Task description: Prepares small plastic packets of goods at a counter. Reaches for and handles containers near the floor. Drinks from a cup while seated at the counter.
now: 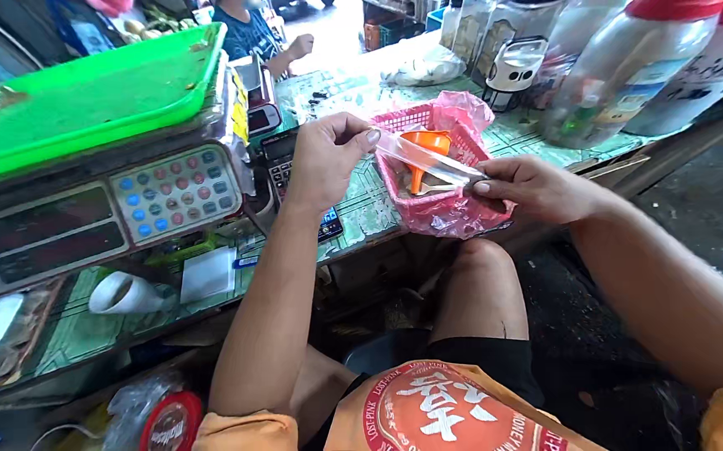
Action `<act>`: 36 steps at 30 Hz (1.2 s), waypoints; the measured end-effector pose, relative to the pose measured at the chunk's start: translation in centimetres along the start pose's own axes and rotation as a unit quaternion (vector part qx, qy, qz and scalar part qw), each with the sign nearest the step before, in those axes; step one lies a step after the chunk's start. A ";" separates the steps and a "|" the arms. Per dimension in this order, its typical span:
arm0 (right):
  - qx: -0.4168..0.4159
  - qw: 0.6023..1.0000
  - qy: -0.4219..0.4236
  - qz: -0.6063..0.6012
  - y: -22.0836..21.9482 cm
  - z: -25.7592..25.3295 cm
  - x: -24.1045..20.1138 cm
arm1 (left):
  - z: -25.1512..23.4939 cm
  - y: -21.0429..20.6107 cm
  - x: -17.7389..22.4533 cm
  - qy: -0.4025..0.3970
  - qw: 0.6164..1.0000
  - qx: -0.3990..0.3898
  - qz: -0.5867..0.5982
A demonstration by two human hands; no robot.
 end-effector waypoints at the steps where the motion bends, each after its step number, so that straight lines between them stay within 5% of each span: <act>1: -0.001 0.999 -0.024 0.036 1.4 0.0 0.2 | -0.3 -0.9 -1.6 0.006 1.000 0.002 0.026; 4: -0.018 0.981 -0.083 0.173 6.1 -0.2 -0.4 | -1.3 -4.5 -5.7 0.004 1.000 -0.012 0.017; 8: -0.096 0.907 -0.164 0.377 10.3 -2.4 -2.1 | -1.0 -9.9 -9.9 0.024 0.987 -0.071 -0.139; 12: -0.194 0.789 -0.245 0.529 8.3 -5.8 -4.5 | -1.4 -13.6 -11.7 -0.041 0.943 -0.162 -0.286; 16: -0.256 0.717 -0.248 0.599 5.9 -8.2 -4.3 | -2.0 -14.5 -13.3 -0.002 0.905 -0.232 -0.357; 36: -0.271 0.707 -0.234 0.609 5.5 -9.7 -4.2 | -2.3 -12.5 -13.7 0.028 0.930 -0.183 -0.318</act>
Point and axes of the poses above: each hand's wrist, its own z-axis away from the middle knuckle, its own y-axis out of the back of the hand, x = y × z, the point moved 9 cm from there along -z, towards the middle knuckle, and after that the axes turned 1 degree about -z, right-handed, at the moved point
